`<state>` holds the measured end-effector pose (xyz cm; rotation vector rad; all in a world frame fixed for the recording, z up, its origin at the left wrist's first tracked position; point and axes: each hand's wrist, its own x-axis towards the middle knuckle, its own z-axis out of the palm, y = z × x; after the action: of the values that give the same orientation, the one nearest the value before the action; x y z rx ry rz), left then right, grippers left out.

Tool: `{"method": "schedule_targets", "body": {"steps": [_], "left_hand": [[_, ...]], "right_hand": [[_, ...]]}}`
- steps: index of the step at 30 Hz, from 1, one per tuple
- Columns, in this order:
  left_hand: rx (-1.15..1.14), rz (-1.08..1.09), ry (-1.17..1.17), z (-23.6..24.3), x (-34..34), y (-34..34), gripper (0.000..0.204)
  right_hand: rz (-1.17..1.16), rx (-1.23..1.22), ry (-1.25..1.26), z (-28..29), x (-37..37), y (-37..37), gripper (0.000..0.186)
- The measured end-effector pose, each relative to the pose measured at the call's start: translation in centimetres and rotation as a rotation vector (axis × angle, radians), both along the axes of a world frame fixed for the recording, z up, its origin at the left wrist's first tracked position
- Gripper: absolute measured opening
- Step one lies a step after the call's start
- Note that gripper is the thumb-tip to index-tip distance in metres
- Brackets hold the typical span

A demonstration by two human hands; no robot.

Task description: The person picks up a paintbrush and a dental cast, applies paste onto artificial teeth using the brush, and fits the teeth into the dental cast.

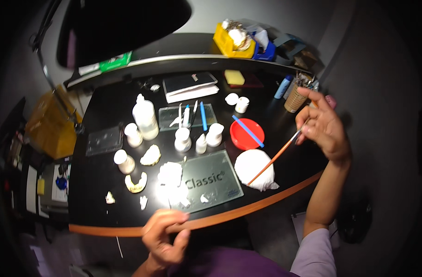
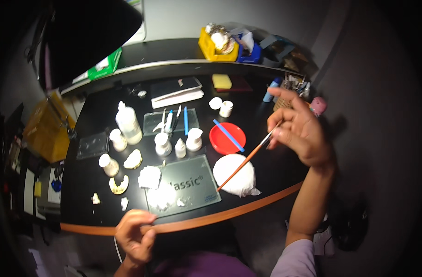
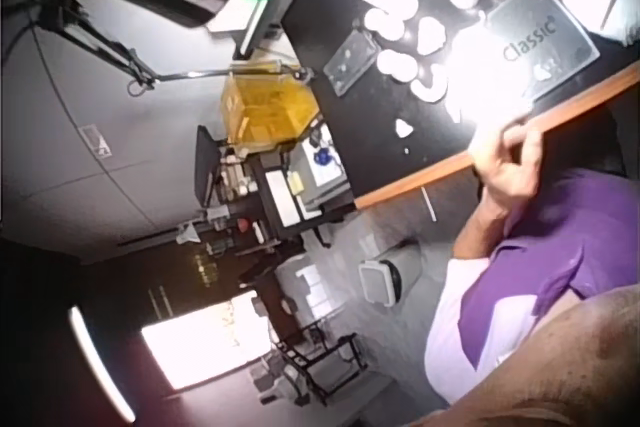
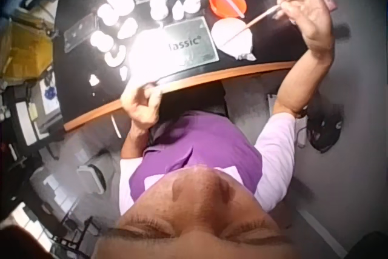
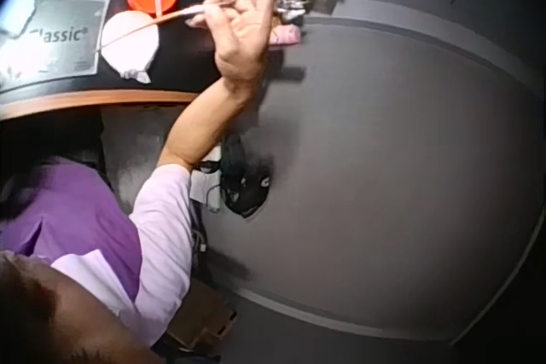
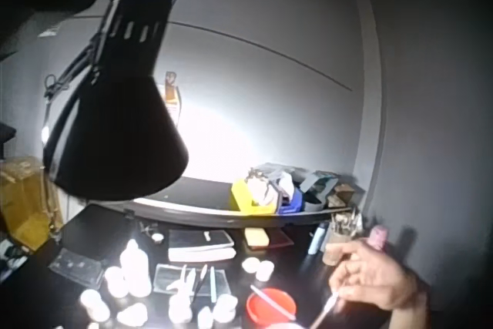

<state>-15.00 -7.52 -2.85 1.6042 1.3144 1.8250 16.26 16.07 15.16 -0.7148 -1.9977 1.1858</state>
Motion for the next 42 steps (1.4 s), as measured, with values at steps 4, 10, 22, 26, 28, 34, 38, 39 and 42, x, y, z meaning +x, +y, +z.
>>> {"method": "schedule_targets", "body": {"steps": [4,10,22,26,28,34,38,39,42], "left_hand": [[-0.4,-0.361,-0.195,1.1,3.8,1.9,0.031],[-0.55,-0.482,-0.537,-1.4,6.2,1.8,0.025],[-0.62,-0.534,-0.595,-1.6,5.9,1.7,0.02],[-0.611,-0.558,-0.626,-1.9,6.0,1.7,0.021],[-0.611,-0.557,-0.627,-1.8,6.0,1.7,0.021],[-0.61,-0.565,-0.612,-2.0,5.8,1.9,0.021],[-0.61,-0.556,-0.598,-2.0,5.8,2.0,0.021],[-0.612,-0.551,-0.595,-2.0,5.8,2.1,0.021],[-0.626,-0.568,-0.573,-2.1,5.8,2.2,0.02]], "right_hand": [[0.082,-0.162,0.106,-4.6,-2.5,-2.3,0.079],[0.119,-0.208,0.17,-9.4,-2.7,-3.5,0.083],[0.133,-0.256,0.243,-10.9,-1.2,-4.2,0.086],[0.129,-0.261,0.242,-10.8,-1.5,-4.4,0.086],[0.109,-0.264,0.241,-10.9,-1.6,-4.4,0.086],[0.117,-0.27,0.251,-11.0,-1.7,-4.2,0.086],[0.12,-0.266,0.251,-11.0,-1.7,-4.1,0.087],[0.122,-0.26,0.25,-11.0,-1.7,-4.1,0.087],[0.121,-0.25,0.258,-10.9,-1.6,-4.3,0.088]]}}
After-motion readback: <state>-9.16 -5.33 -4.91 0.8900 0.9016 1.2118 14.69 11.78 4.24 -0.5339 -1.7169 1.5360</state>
